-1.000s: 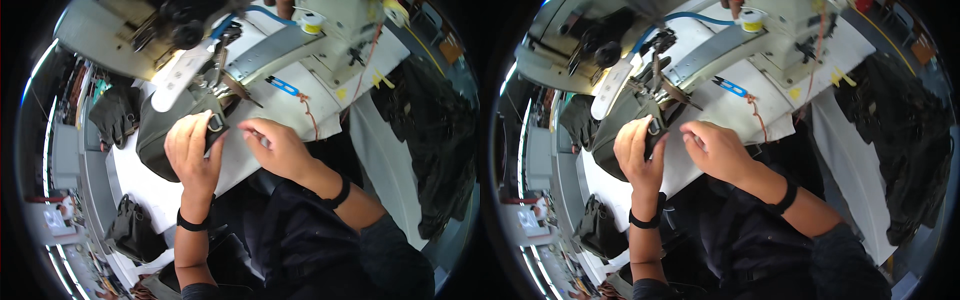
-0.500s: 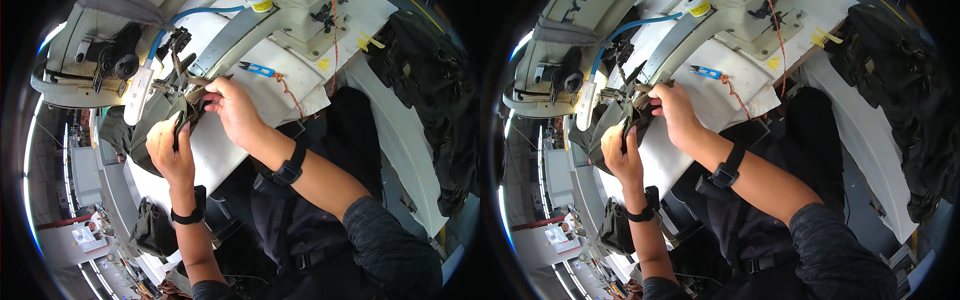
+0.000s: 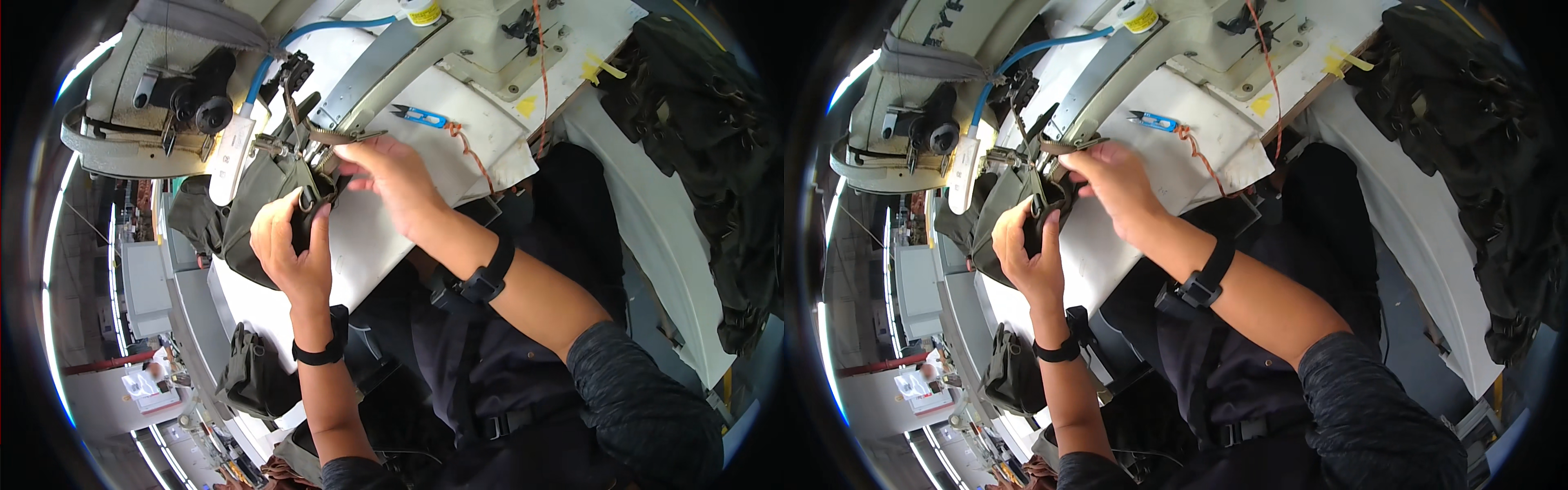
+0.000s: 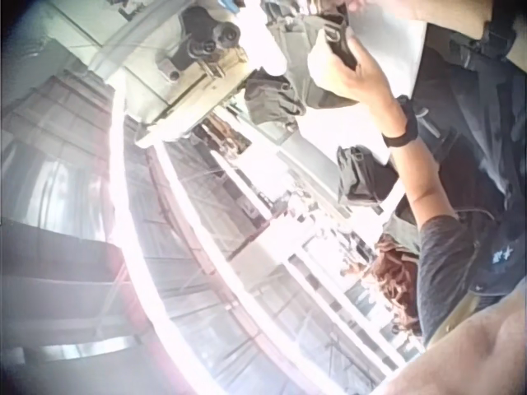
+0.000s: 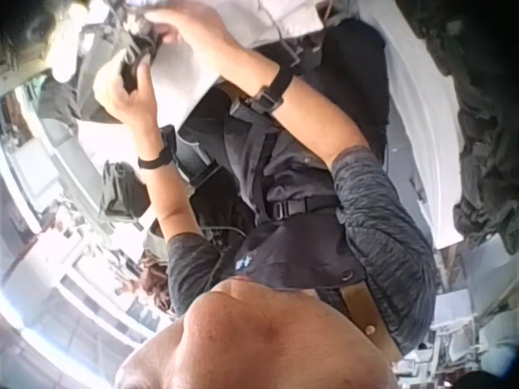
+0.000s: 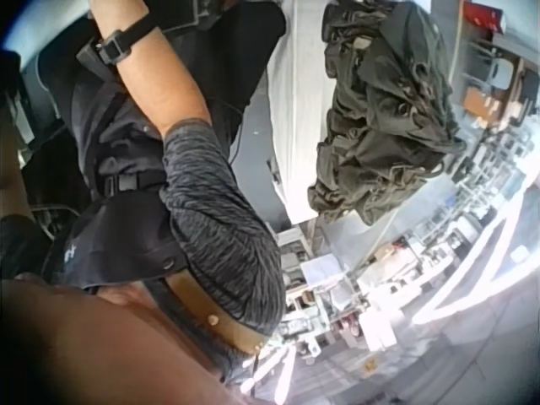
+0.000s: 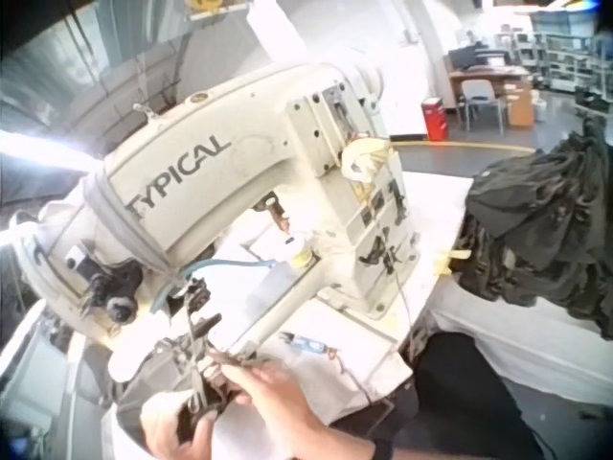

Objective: The person sews a dark green bag using an industrial sewing machine, attaching a zipper and a metal D-ring. They guide the bag under the needle, adjust the fabric, and trim threads with scissors. The person repeats the process on multiple bags, handling them one at a time.

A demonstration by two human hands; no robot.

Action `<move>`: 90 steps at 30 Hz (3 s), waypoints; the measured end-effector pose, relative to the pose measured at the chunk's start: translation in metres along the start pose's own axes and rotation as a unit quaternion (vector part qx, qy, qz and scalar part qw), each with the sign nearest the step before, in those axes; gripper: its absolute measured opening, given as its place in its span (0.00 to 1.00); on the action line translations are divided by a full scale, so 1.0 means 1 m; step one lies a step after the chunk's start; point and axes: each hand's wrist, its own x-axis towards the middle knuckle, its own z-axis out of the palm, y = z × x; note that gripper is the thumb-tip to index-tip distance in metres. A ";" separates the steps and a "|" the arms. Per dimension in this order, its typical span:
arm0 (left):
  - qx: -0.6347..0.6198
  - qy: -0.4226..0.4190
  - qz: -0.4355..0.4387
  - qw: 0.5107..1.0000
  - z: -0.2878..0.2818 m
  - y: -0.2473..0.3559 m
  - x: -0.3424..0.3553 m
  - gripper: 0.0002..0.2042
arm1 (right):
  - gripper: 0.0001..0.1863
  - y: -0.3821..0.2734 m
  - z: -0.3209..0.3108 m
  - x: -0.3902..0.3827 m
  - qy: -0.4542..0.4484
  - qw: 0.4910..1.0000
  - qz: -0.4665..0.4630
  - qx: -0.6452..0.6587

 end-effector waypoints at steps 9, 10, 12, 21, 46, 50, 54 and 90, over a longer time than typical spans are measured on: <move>0.084 0.007 0.033 0.996 0.003 0.009 -0.006 0.25 | 0.10 0.030 -0.005 0.008 0.059 0.972 -0.131 -0.186; 0.128 0.009 0.032 0.991 0.002 0.013 -0.009 0.26 | 0.09 0.033 -0.013 0.006 0.077 0.949 -0.196 -0.233; 0.135 0.015 0.005 0.991 0.004 0.020 -0.014 0.24 | 0.07 0.030 -0.024 0.000 0.076 0.931 -0.235 -0.268; -0.011 0.011 -0.015 1.000 0.004 0.013 -0.009 0.20 | 0.08 0.012 -0.040 0.016 -0.195 0.851 -0.331 -0.357; -0.031 -0.128 -0.082 0.988 -0.022 0.035 0.018 0.21 | 0.16 -0.022 -0.009 -0.020 -0.177 0.976 0.053 -0.117; -0.065 -0.096 -0.090 0.989 -0.017 0.029 0.018 0.20 | 0.16 -0.020 -0.011 -0.015 -0.172 0.979 0.067 -0.088; -0.101 -0.036 -0.111 0.988 -0.008 0.024 0.017 0.17 | 0.16 -0.019 -0.011 -0.006 -0.182 0.977 0.054 -0.096; -0.112 0.111 -0.201 0.967 0.046 0.005 0.024 0.03 | 0.19 -0.035 0.006 0.010 -0.092 0.980 0.047 -0.171</move>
